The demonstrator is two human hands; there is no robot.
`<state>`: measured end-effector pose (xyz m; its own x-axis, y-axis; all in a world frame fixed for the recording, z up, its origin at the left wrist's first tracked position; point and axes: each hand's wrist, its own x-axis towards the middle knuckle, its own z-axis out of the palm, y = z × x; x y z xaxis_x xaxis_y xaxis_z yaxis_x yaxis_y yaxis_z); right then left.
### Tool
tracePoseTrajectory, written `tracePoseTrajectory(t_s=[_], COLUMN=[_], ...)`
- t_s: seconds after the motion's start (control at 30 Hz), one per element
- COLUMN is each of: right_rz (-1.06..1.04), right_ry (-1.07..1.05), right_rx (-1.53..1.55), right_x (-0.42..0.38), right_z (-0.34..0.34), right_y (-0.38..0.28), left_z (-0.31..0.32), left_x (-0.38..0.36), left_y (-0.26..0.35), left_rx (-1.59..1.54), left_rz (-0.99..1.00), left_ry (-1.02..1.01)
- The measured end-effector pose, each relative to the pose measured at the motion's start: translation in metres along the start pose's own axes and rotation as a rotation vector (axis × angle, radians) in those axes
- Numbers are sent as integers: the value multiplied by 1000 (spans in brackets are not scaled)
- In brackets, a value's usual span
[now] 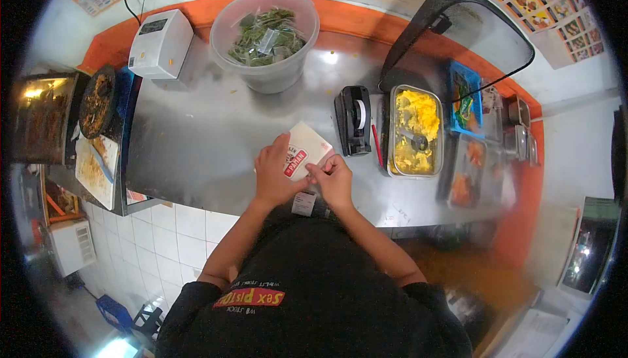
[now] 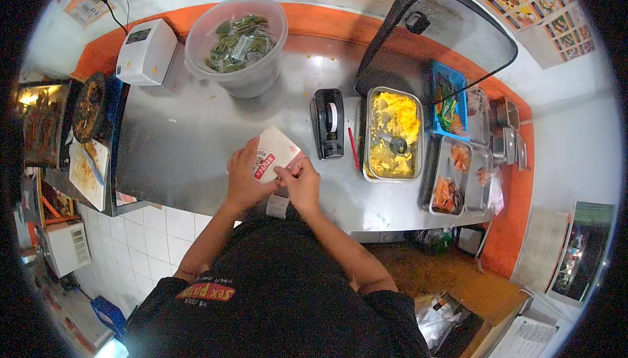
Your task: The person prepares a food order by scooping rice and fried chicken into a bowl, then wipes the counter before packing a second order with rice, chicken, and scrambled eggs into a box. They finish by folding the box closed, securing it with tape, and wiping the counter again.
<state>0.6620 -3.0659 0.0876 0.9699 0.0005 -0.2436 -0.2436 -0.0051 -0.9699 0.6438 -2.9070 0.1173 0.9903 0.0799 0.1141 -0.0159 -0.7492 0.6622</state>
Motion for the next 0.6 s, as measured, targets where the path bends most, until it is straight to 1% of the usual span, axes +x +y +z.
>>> tracePoseTrajectory(t_s=[0.03,0.1,0.13,0.2,0.23,0.3,0.33,0.4,0.43,0.5,0.53,0.6], right_rz=[1,-39,-38,71,69,140,141,26,26,-67,-72,-249], right_ry=[-2,2,1,-2,-3,51,53,39,48,127,138,254], right_rx=[-2,-66,-65,-88,-86,153,154,-99,-98,-315,-313,-555], right_x=[2,5,5,5,5,3,4,10,10,9,17,31], right_z=[-2,-7,-10,-11,-9,-4,0,8,14,21,14,-10], right_y=[5,14,17,19,17,15,14,12,2,-16,-12,-1], left_z=[1,3,6,8,6,0,-1,0,1,7,12,23], left_x=[1,1,1,3,3,3,3,0,-2,-2,-1,-6], left_y=[-3,-17,-24,-29,-28,-21,-15,-4,-2,1,-4,-27], left_rx=[-1,-214,-213,-521,-520,-179,-179,31,29,135,133,255], left_rz=[-3,-86,-87,-220,-220,-145,-145,-82,-76,-94,-83,-106], left_ry=[1,-70,-70,-138,-137,-39,-41,-6,-12,-42,-43,-42])
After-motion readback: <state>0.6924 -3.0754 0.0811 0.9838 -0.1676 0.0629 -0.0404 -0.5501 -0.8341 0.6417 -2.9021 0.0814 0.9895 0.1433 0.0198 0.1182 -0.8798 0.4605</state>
